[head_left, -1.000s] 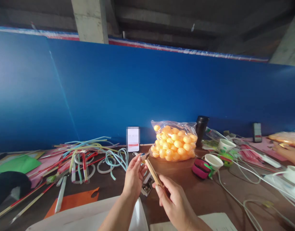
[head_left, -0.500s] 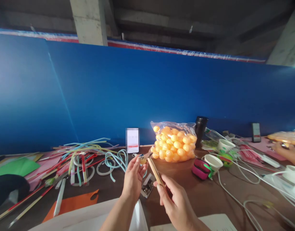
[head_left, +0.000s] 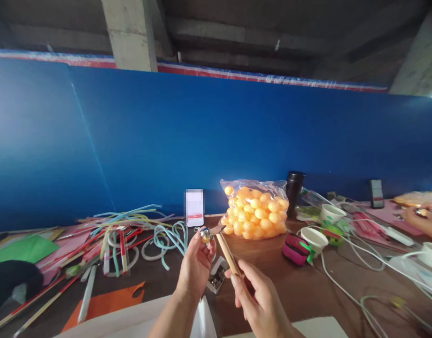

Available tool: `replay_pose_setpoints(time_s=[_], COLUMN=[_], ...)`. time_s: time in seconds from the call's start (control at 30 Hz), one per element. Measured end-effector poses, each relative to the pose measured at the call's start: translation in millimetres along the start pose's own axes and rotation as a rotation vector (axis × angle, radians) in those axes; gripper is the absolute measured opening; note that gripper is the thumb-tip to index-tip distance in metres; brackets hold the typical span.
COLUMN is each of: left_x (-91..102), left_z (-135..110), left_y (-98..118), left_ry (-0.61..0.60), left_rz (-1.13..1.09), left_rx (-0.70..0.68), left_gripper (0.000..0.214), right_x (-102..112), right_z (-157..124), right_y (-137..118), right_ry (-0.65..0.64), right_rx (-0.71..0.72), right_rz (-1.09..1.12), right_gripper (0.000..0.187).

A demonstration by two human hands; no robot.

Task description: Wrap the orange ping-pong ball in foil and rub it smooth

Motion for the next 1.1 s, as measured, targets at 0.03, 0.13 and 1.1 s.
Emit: replay_pose_setpoints(time_s=[0.03, 0.13, 1.1], left_x=[0.0, 1.1, 1.4], left_z=[0, 1, -1], left_y=[0, -1, -3], left_ry=[-0.003, -0.02, -0.037], left_rz=[0.0, 0.005, 0.164], left_rx=[0.0, 0.0, -0.057], left_gripper=[0.023, 0.025, 0.04], right_x=[0, 2, 3], right_z=[0, 2, 2], right_y=[-1, -3, 8], right_ry=[-0.001, -0.007, -0.107], right_rx=[-0.004, 0.003, 0.055], right_rz=[-0.006, -0.027, -0.105], right_gripper=[0.038, 0.038, 0.034])
Point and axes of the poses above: each hand's wrist, its own z-axis towards the middle knuckle, its own x-axis out of the back of the hand, y = z × x, the point moved 1 cm from there along z, towards the middle knuckle, and after that the axes turned 9 degrees about -z, right-handed, at the moved point
